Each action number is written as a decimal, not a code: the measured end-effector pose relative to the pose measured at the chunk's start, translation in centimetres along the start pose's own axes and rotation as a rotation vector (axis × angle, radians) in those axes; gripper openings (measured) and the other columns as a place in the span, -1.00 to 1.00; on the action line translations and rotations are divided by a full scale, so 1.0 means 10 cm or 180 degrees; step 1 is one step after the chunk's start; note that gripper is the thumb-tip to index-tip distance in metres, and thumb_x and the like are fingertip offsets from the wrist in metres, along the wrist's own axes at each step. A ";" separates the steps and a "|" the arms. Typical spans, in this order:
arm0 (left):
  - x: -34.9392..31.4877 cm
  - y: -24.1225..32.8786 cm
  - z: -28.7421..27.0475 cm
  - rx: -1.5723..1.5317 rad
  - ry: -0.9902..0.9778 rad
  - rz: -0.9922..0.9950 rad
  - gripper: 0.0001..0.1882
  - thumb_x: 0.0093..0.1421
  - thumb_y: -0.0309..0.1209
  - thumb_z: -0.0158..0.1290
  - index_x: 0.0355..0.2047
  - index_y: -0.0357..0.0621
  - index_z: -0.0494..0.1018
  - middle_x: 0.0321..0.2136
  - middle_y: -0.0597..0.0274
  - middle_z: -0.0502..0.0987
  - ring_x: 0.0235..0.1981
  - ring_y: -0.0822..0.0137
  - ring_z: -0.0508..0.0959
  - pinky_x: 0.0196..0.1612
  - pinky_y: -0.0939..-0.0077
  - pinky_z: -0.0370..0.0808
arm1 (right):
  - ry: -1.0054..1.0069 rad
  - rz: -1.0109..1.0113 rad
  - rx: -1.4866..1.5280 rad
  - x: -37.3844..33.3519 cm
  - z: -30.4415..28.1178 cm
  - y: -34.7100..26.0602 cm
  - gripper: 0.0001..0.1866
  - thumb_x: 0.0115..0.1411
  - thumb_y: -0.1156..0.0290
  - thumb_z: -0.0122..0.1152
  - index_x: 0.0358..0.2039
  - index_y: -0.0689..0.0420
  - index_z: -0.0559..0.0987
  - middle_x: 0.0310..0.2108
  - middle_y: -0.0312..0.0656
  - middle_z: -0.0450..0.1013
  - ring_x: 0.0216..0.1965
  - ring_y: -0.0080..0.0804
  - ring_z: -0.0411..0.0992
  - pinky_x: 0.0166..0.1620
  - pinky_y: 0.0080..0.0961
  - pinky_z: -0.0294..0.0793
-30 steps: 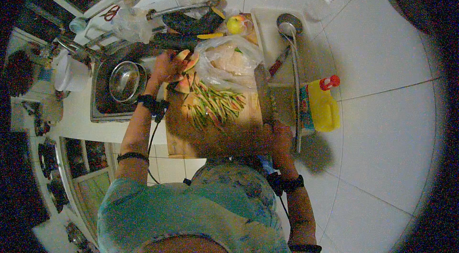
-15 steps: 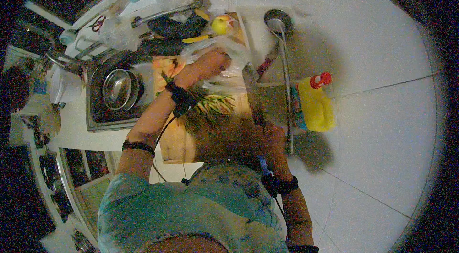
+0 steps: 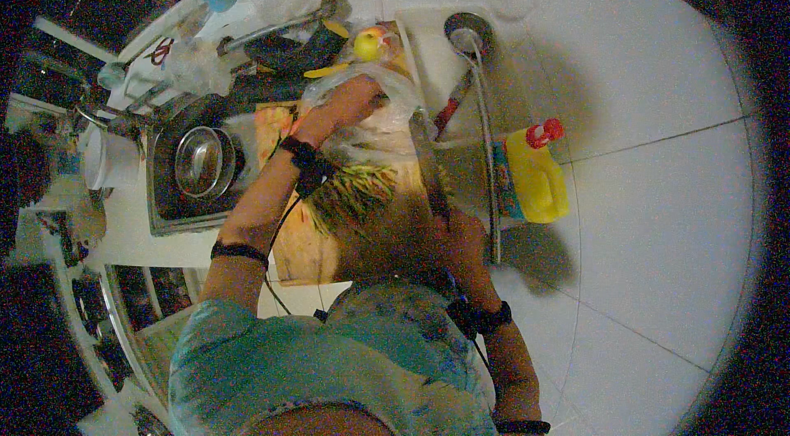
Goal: The person slices green vegetables into thin strips on a wooden cutting board using a knife. The sliced pieces are gathered and placed into a plastic bag. The person repeats this process with additional vegetable pieces.
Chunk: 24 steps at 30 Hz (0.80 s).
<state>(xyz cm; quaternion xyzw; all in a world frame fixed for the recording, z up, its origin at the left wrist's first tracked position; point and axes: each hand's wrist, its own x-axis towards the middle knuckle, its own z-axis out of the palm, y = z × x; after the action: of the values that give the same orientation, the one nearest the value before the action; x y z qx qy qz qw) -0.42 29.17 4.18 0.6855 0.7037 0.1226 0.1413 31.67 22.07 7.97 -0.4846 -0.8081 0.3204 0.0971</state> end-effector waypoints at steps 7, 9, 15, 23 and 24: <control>0.07 0.17 -0.01 0.0475 -0.0387 -0.0326 -0.81 -0.04 -0.54 0.04 -0.36 -0.16 0.54 -0.28 -0.02 0.54 -0.20 -0.02 0.52 -0.13 0.13 0.46 | 0.0148 -0.0146 -0.0058 0.00 -0.04 -0.03 -0.73 0.03 0.31 0.13 -0.53 0.33 0.52 -0.58 0.19 0.42 -0.49 0.15 0.44 -0.45 -0.11 0.38; -0.07 0.33 -0.17 0.0600 -0.0277 -0.0368 -0.79 -0.03 -0.54 0.04 -0.34 -0.10 0.55 -0.29 0.01 0.54 -0.21 0.00 0.53 -0.14 0.16 0.45 | -0.0064 -0.0014 -0.0294 0.00 -0.05 -0.02 -0.74 0.03 0.32 0.12 -0.50 0.32 0.52 -0.58 0.19 0.42 -0.49 0.15 0.43 -0.44 -0.10 0.39; -0.21 0.20 -0.08 0.0459 0.0241 -0.0135 -0.68 -0.04 -0.52 0.04 -0.24 0.08 0.55 -0.29 0.08 0.53 -0.26 0.02 0.53 -0.19 0.22 0.46 | 0.0357 -0.0127 -0.0609 0.02 0.22 0.25 -0.74 0.01 0.30 0.14 -0.54 0.29 0.52 -0.58 0.18 0.42 -0.51 0.15 0.43 -0.46 -0.10 0.36; -1.10 0.14 -0.59 -0.0029 0.1809 -0.0065 -0.78 -0.09 -0.54 0.04 -0.36 -0.06 0.44 -0.42 0.07 0.46 -0.33 -0.04 0.50 -0.32 0.17 0.43 | 0.0403 -0.0050 -0.0553 0.00 0.16 0.17 -0.70 -0.02 0.24 0.14 -0.54 0.29 0.52 -0.58 0.16 0.42 -0.48 0.15 0.43 -0.43 -0.09 0.38; -1.21 0.00 -0.65 -0.0108 0.2275 -0.0133 -0.81 -0.10 -0.54 0.05 -0.40 -0.08 0.42 -0.44 0.06 0.44 -0.34 -0.05 0.49 -0.33 0.15 0.43 | 0.0305 -0.0056 -0.0543 0.00 0.14 0.17 -0.70 -0.01 0.23 0.14 -0.54 0.28 0.51 -0.58 0.16 0.42 -0.49 0.15 0.43 -0.43 -0.09 0.38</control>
<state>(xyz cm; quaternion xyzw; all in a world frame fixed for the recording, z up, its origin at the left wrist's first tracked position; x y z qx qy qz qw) -2.55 17.21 10.62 0.5823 0.7204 0.3633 -0.0999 32.22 22.05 5.79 -0.4987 -0.8311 0.2260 0.0968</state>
